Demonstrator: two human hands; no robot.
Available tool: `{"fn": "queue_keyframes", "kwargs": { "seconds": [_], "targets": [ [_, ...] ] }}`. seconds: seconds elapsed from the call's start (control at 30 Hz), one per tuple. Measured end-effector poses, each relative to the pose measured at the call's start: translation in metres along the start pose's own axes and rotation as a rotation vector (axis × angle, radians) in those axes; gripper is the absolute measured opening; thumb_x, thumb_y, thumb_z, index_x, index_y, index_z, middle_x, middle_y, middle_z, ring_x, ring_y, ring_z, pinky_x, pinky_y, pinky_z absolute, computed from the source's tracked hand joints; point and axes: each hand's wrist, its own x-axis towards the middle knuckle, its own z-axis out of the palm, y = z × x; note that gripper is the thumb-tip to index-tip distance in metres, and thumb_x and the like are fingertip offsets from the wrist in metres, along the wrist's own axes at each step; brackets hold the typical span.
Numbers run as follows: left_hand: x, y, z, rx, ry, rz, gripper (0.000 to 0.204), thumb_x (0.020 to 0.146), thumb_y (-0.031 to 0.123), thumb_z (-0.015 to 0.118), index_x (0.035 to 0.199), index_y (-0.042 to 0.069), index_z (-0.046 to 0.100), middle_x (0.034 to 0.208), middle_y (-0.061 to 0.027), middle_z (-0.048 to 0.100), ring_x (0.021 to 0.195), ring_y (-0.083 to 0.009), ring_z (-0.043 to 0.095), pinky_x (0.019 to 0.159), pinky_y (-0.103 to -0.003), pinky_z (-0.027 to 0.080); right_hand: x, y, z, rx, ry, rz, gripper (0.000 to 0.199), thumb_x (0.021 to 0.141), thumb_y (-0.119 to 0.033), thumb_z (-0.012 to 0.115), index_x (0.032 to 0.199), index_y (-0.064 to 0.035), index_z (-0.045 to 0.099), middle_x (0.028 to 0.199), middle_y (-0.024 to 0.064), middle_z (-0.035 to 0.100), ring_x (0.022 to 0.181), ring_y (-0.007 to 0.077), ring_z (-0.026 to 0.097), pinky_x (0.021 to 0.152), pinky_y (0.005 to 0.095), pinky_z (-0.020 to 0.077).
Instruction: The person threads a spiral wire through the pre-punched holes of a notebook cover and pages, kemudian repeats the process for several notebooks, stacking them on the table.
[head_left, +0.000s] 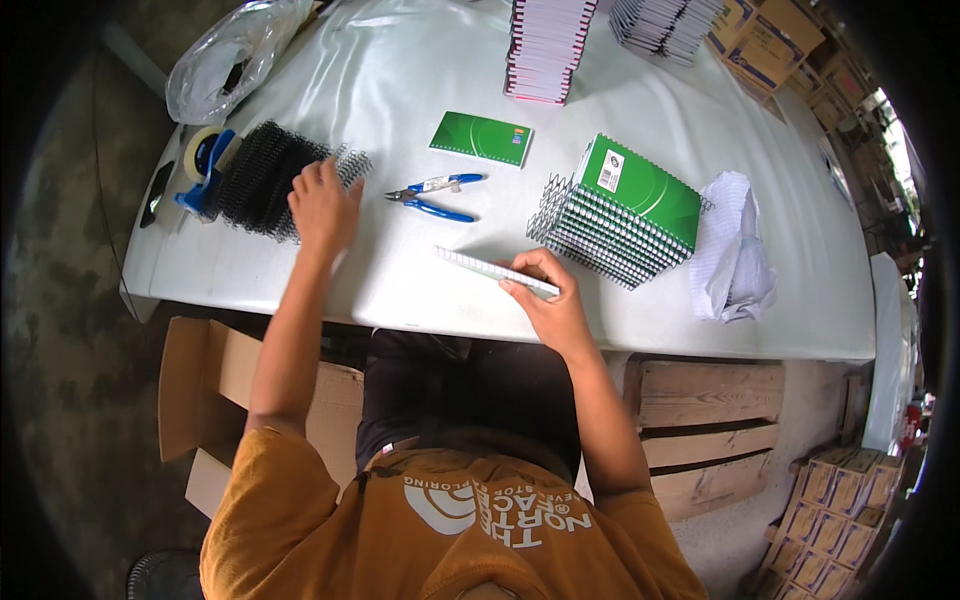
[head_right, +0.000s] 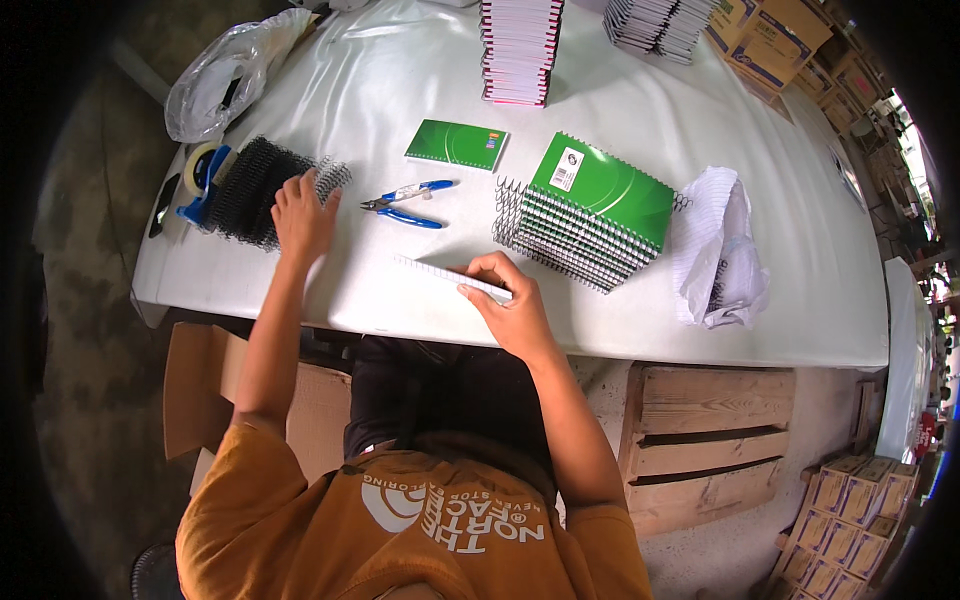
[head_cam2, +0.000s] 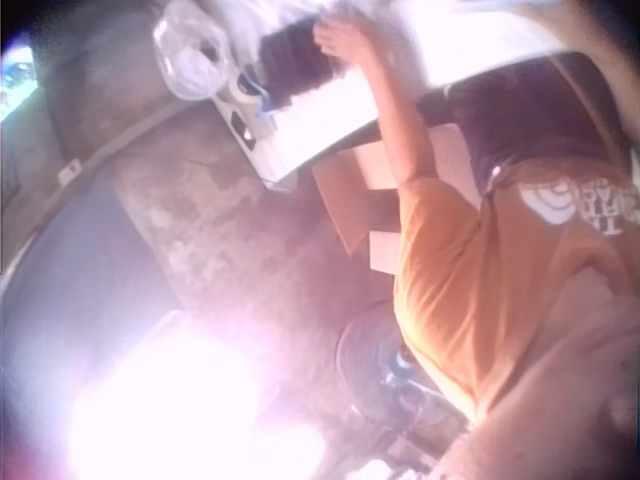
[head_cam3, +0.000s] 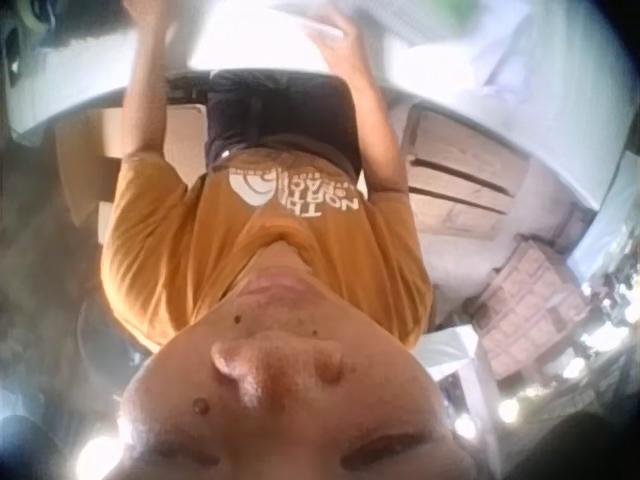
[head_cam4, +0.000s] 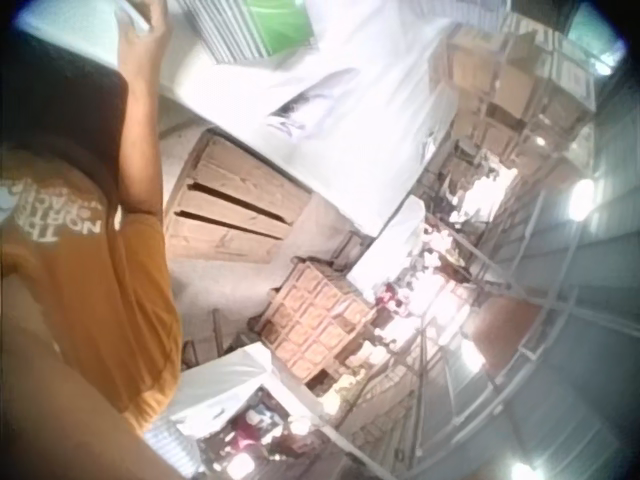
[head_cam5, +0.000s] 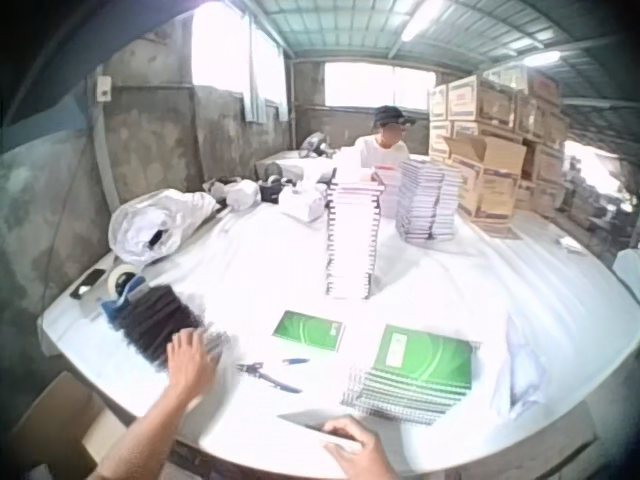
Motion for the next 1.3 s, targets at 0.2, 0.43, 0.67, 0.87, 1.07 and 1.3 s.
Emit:
{"fn": "queue_keyframes", "kwargs": {
  "seconds": [0.2, 0.43, 0.67, 0.87, 1.07, 1.3],
  "targets": [
    [0.019, -0.036, -0.008, -0.051, -0.191, -0.022, 0.03, 0.086, 0.031, 0.058, 0.108, 0.011, 0.061, 0.096, -0.0097, 0.062, 0.087, -0.0292, 0.061, 0.073, -0.039, 0.048, 0.012, 0.004, 0.002, 0.054, -0.059, -0.211, 0.026, 0.085, -0.001, 0.059, 0.111, -0.0008, 0.061, 0.108, 0.011, 0.065, 0.101, 0.0139, 0.059, 0.088, 0.0273, 0.0451],
    [0.022, -0.012, -0.042, -0.673, -0.311, 0.011, 0.029, 0.094, 0.028, 0.049, 0.103, 0.001, 0.058, 0.094, -0.0149, 0.063, 0.087, -0.0268, 0.06, 0.077, -0.033, 0.046, 0.012, 0.002, 0.004, 0.057, 0.015, -0.127, 0.028, 0.086, -0.002, 0.059, 0.114, 0.0001, 0.061, 0.104, 0.0095, 0.066, 0.094, 0.0114, 0.059, 0.083, 0.0252, 0.0467],
    [-0.014, 0.036, -0.06, -0.989, -0.825, -0.002, 0.034, 0.094, 0.033, 0.052, 0.084, 0.001, 0.058, 0.064, 0.0005, 0.046, 0.064, -0.0077, 0.04, 0.06, -0.023, 0.037, 0.01, 0.009, 0.005, 0.016, 0.03, -0.132, 0.027, 0.086, -0.002, 0.06, 0.112, 0.0002, 0.062, 0.098, 0.0088, 0.068, 0.085, 0.0085, 0.06, 0.075, 0.0227, 0.0484],
    [-0.006, 0.048, -0.067, -1.06, -0.881, -0.244, 0.037, 0.093, 0.035, 0.054, 0.077, 0.001, 0.056, 0.056, 0.0011, 0.044, 0.048, -0.0055, 0.037, 0.045, -0.022, 0.03, 0.01, 0.01, 0.005, -0.02, 0.026, -0.165, 0.027, 0.085, -0.002, 0.06, 0.112, -0.0007, 0.062, 0.096, 0.01, 0.068, 0.084, 0.0083, 0.061, 0.075, 0.023, 0.0485],
    [-0.004, 0.039, -0.068, -1.17, -0.93, -0.17, 0.035, 0.092, 0.034, 0.056, 0.077, 0.002, 0.055, 0.053, 0.0027, 0.043, 0.046, -0.0051, 0.037, 0.044, -0.022, 0.03, 0.011, 0.01, 0.007, -0.02, 0.073, -0.203, 0.028, 0.085, -0.002, 0.06, 0.113, -0.0009, 0.061, 0.096, 0.0106, 0.068, 0.083, 0.0097, 0.062, 0.075, 0.0236, 0.049],
    [-0.003, 0.047, -0.062, -1.353, -0.825, -0.186, 0.026, 0.089, 0.028, 0.061, 0.08, 0.005, 0.055, 0.069, -0.0004, 0.052, 0.059, -0.0053, 0.045, 0.049, -0.02, 0.033, 0.009, 0.009, 0.006, -0.064, 0.016, -0.192, 0.028, 0.085, -0.001, 0.06, 0.112, -0.0008, 0.061, 0.098, 0.0117, 0.068, 0.086, 0.0119, 0.064, 0.075, 0.0243, 0.0494]
  ]
}}
